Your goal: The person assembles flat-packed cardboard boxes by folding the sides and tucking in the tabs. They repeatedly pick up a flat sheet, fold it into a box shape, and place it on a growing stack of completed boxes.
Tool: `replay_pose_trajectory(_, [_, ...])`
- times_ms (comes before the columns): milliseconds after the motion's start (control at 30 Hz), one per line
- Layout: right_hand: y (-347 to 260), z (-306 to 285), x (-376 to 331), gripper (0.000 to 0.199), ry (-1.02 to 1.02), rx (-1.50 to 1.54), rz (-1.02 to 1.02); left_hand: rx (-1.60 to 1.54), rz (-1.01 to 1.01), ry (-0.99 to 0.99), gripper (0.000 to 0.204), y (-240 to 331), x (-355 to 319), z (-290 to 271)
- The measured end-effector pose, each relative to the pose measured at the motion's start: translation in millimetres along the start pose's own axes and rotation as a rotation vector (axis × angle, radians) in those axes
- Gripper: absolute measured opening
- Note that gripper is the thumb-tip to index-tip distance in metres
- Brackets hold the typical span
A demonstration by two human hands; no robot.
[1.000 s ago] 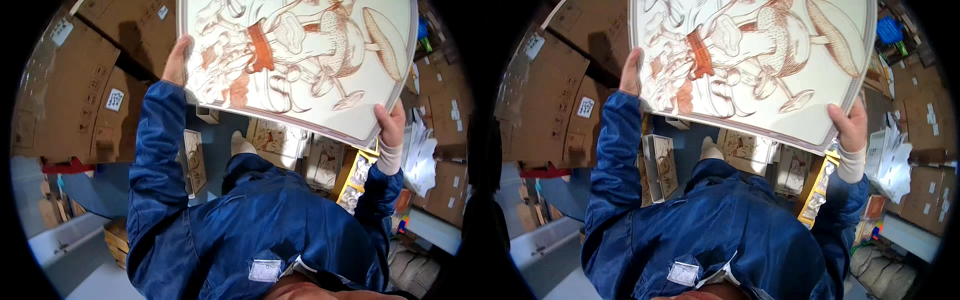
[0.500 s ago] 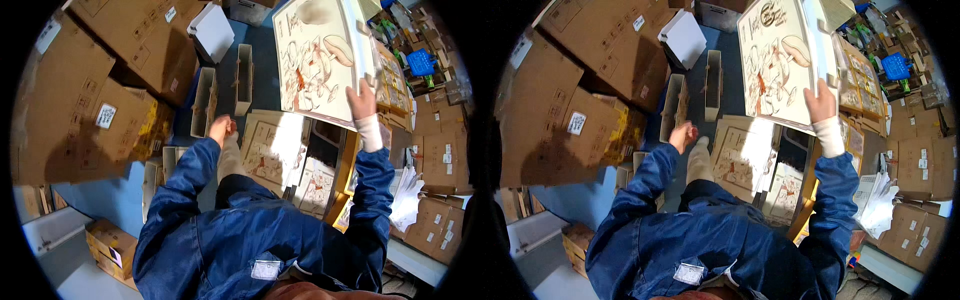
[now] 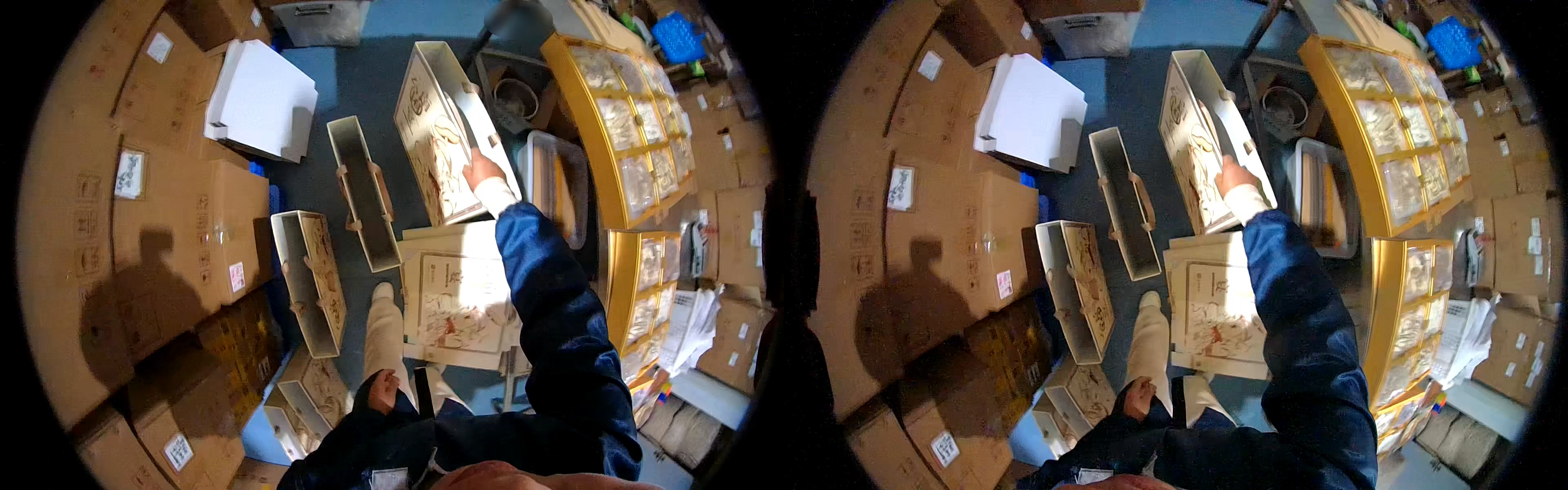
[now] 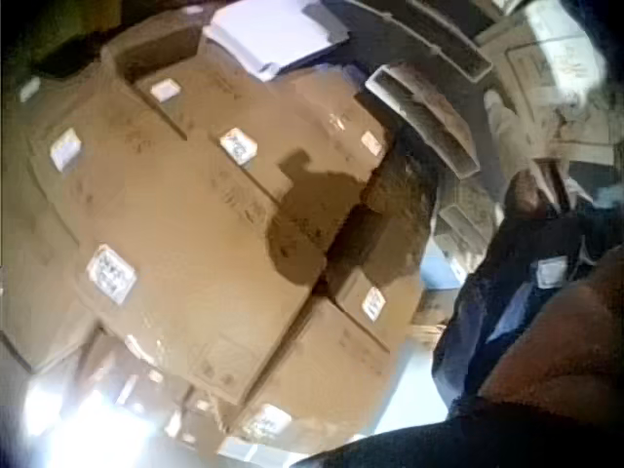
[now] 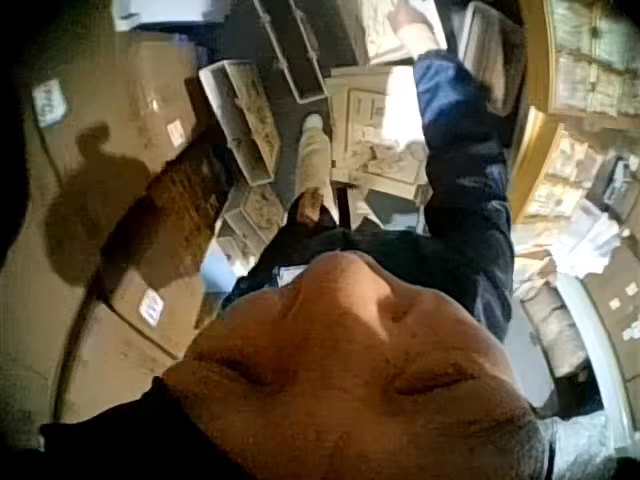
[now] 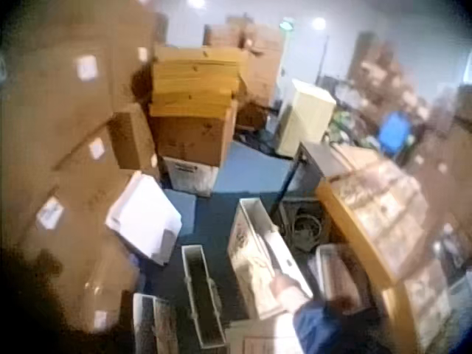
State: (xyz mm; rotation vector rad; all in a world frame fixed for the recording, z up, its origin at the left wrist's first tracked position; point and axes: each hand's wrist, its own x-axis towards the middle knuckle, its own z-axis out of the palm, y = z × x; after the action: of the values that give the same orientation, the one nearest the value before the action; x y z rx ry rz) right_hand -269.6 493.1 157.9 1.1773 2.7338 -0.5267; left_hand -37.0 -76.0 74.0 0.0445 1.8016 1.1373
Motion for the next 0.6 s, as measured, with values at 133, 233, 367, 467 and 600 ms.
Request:
replay_pose_trajectory(133, [16.0, 95.2, 35.2, 0.018, -0.054, -0.125, 0.119, 0.047, -0.121, -0.093, 0.029, 118.2, -2.1, -39.8])
replay_pose_trajectory(233, [33.2, 154.9, 26.8, 0.016, -0.192, -0.174, 0.185, -0.004, -0.185, -0.093, 0.028, 118.1, 11.3, -54.2])
replay_pose_trajectory(367, [25.1, 164.1, 9.2, 0.024, 0.064, -0.059, 0.101, -0.021, -0.221, -0.067, 0.026, 118.4, 18.9, -58.4])
replay_pose_trajectory(467, [-20.4, 112.9, -5.5, 0.027, 0.023, 0.391, 0.091, 0.014, -0.2, -0.05, 0.024, 127.9, 20.7, -53.3])
replay_pose_trajectory(600, [-46.8, 133.8, -33.6, 0.034, -0.059, 0.653, -0.202, 0.094, -0.179, -0.11, 0.025, 125.1, 25.4, -54.7])
